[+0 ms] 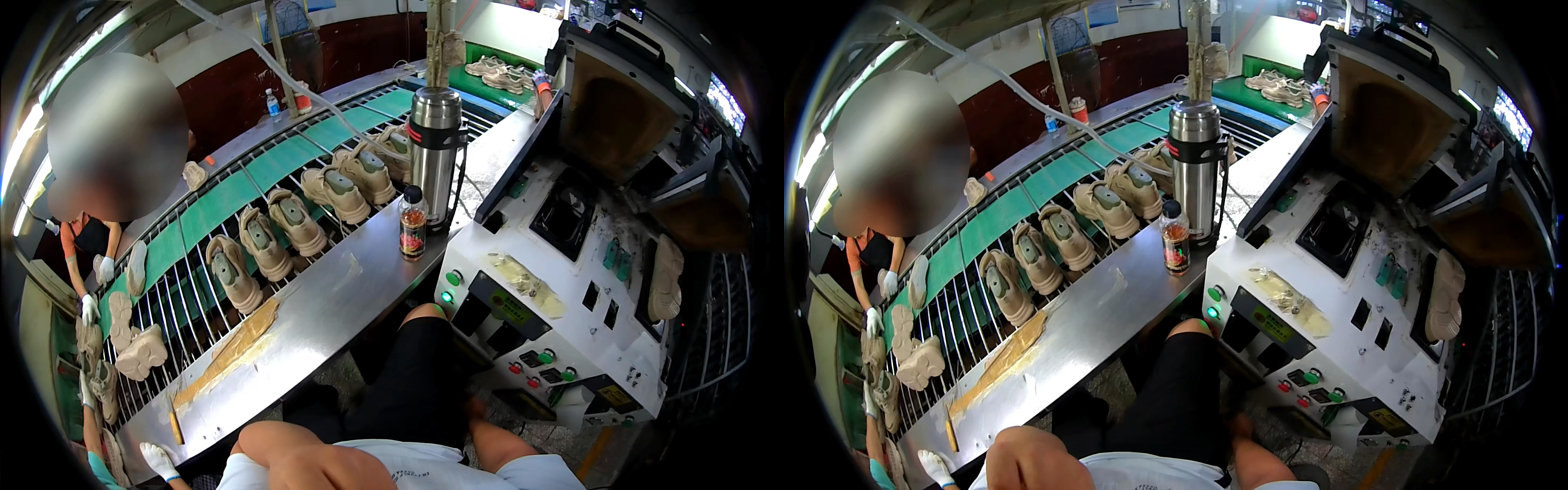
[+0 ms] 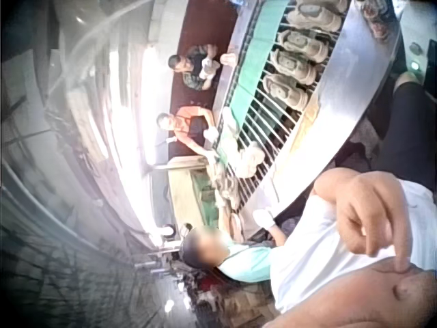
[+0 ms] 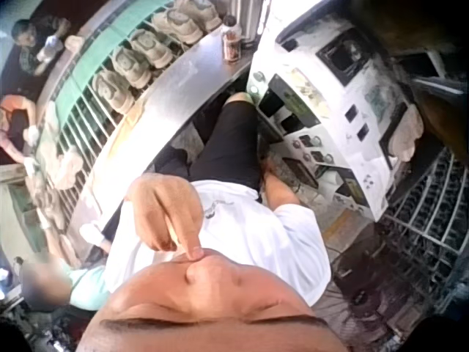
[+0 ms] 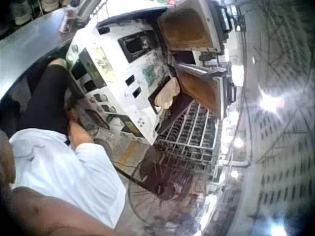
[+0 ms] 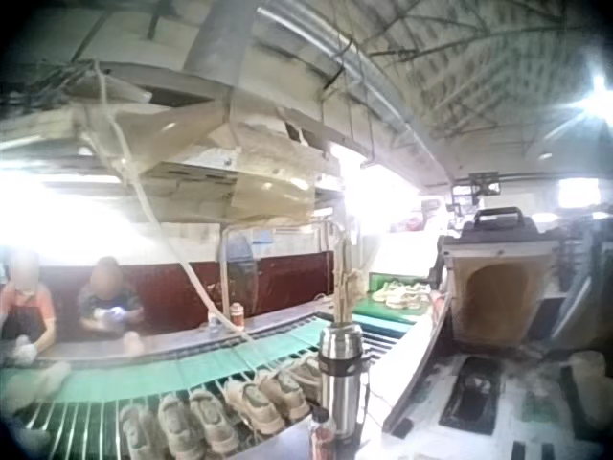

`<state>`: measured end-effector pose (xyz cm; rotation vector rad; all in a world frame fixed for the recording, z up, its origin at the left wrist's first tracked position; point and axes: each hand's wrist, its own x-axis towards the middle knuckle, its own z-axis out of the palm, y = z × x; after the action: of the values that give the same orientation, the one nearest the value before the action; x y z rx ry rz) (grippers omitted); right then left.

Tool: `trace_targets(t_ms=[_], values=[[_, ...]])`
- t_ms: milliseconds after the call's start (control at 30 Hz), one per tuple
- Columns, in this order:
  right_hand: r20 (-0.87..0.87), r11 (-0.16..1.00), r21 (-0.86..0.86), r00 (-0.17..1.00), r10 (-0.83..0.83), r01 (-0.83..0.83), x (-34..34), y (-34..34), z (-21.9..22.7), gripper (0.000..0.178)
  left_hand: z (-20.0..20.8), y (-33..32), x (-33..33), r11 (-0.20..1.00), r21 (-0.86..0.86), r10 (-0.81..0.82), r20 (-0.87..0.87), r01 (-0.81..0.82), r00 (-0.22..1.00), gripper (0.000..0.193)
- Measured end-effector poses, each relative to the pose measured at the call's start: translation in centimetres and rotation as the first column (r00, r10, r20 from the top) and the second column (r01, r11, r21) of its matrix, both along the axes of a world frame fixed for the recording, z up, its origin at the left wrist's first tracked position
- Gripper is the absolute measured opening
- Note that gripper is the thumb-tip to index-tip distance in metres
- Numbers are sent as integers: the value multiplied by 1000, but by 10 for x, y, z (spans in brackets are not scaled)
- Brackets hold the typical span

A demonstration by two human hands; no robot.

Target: The person takes shoes off a conveyor belt, places them into an industrial heat-setting machine, removes them after processing, and then removes internal shoe molds by hand.

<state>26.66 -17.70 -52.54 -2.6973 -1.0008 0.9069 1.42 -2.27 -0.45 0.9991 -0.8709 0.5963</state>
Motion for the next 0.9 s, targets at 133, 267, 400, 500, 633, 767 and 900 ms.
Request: trace_targets(t_ms=[133,267,400,500,633,767,900], values=[[35,998,-42,998,-46,47,4,-11,-24,35,10,3,1,999,17,49,-89,-48,995,10],[32,999,-6,998,-51,51,3,-4,-18,32,-1,-11,2,996,-15,83,-105,-85,991,7],[16,994,37,995,-103,102,-3,0,11,29,-1,-11,8,998,-10,55,-83,-56,995,6],[26,996,38,996,-83,82,2,-3,-1,28,22,10,6,977,169,-85,-251,130,964,3],[31,996,70,998,-50,48,12,-12,-30,61,13,1,3,989,29,-129,-274,142,953,11],[63,998,64,998,-25,21,14,-12,-43,60,10,-4,9,994,105,-18,-107,30,994,21],[94,999,21,995,-32,30,15,-11,-42,60,13,-2,8,992,121,-17,-121,32,993,25]])
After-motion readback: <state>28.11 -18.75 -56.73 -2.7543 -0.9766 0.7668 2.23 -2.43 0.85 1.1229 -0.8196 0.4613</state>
